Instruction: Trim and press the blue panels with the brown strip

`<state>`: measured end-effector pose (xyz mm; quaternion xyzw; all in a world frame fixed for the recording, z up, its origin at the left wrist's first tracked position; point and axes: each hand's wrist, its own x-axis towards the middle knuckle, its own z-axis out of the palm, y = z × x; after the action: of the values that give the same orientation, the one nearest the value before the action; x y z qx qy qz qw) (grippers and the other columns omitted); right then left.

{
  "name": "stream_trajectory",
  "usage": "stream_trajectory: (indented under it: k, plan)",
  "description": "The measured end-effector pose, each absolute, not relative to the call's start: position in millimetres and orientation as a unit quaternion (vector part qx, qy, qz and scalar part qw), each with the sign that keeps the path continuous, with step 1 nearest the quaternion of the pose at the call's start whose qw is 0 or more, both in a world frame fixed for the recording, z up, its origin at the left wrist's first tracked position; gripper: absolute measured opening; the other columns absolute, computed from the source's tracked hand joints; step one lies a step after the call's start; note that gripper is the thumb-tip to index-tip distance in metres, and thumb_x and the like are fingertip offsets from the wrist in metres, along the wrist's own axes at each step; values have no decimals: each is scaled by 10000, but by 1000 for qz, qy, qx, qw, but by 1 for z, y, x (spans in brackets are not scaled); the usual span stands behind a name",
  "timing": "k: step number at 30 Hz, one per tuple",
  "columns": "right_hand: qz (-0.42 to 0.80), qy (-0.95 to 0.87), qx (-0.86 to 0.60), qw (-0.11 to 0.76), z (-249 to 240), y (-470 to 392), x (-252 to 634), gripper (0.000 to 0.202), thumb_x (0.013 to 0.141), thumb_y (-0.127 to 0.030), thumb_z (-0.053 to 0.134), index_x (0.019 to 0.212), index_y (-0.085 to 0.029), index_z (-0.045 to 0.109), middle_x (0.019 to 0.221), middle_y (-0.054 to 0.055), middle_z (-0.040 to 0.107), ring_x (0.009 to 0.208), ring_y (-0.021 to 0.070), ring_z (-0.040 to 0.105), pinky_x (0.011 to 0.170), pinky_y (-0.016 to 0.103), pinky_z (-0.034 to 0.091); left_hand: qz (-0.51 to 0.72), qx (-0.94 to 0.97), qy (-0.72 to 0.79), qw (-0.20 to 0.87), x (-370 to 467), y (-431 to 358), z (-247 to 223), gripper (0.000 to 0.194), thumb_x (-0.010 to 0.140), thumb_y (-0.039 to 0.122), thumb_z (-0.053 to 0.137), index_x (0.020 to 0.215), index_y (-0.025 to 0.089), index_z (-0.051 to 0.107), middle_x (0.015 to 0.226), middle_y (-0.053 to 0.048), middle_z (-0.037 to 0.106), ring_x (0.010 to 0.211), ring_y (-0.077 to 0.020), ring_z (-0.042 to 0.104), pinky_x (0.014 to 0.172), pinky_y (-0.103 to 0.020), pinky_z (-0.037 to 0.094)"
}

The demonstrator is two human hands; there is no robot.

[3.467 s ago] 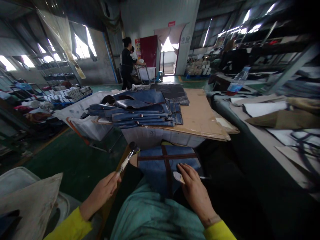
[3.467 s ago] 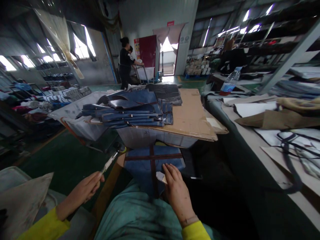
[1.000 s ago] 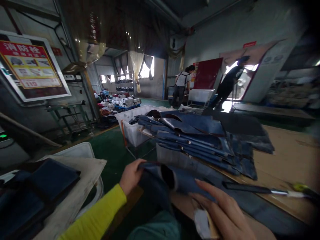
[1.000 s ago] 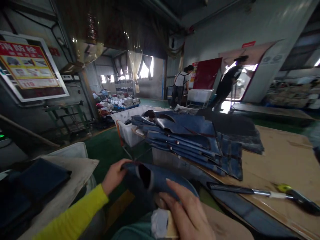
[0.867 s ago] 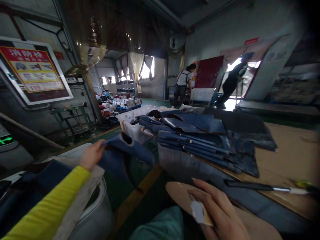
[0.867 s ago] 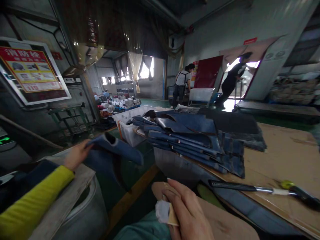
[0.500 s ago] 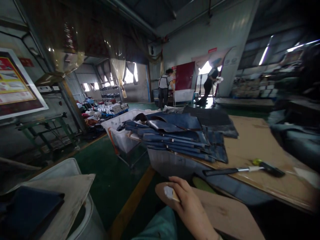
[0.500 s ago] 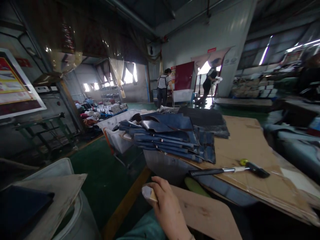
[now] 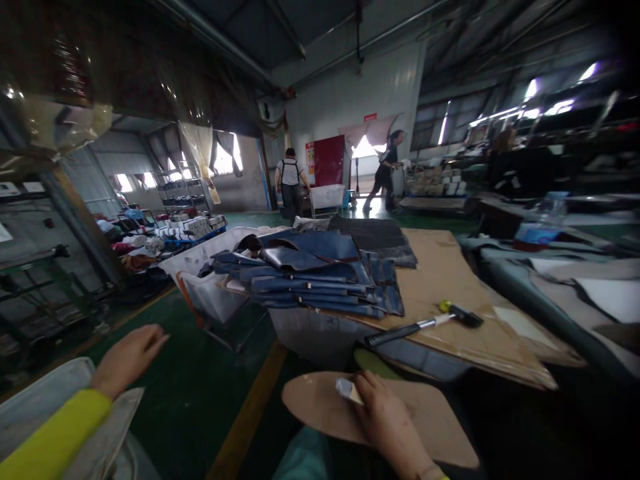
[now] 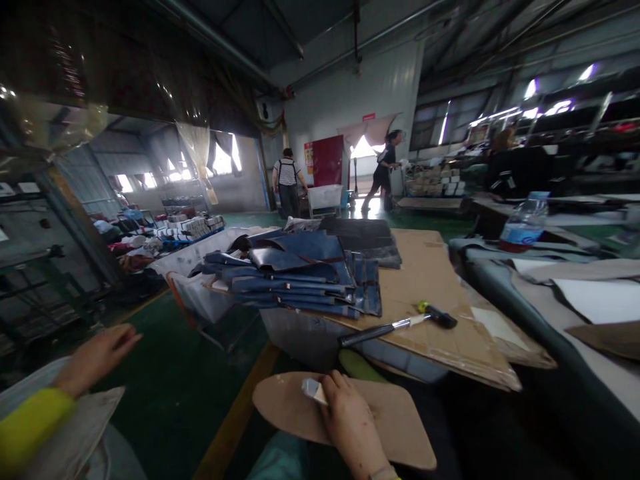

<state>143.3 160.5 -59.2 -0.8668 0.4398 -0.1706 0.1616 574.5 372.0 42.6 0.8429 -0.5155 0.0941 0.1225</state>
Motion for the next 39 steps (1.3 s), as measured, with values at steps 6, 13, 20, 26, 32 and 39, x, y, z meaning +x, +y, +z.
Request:
stream_trajectory:
  k: [6,13,20,26,32,39]
  plan:
    - [-167,459,-849,201,-61,160,137,261,833,-150,368,946,-206,597,1082,1,496,1021,94,440,914,218,321,157,754,-630,99,513,173,78,356,935,399,274,816,184,531,849,-64,571,879,-202,524,787,-295,368]
    - [-157,483,-827,242,-60,165,138,261,828,-145,371,956,-217,587,1088,2,486,1056,105,414,963,234,304,109,736,-658,117,507,54,79,401,747,90,547,1136,190,558,1166,-90,557,1010,-217,534,866,-297,376]
    - [-143,485,-821,264,-54,170,150,297,811,-133,355,988,-222,576,1106,2,480,1067,100,414,989,240,299,160,750,-594,243,492,31,131,245,883,299,448,970,139,613,959,-113,631,917,-224,578,777,-281,409]
    - [-149,481,-822,267,-55,173,154,285,802,-138,349,958,-199,579,1096,15,493,1057,110,430,977,253,325,372,666,-527,373,488,85,255,321,933,339,387,1099,101,523,1041,-88,578,1023,-208,525,870,-301,389]
    - [-235,443,-808,308,-46,164,151,378,788,-148,373,1085,-241,587,1157,7,501,1102,96,458,1016,239,350,513,568,-551,332,461,174,326,367,921,344,429,1032,16,552,907,-20,539,1016,-189,535,874,-378,370]
    - [-488,402,-635,444,45,140,165,634,728,-563,549,1219,-163,514,1164,46,527,1042,91,531,956,211,436,507,532,-588,338,424,226,337,514,891,424,333,1042,-20,543,886,-18,479,1044,-250,512,796,-444,336]
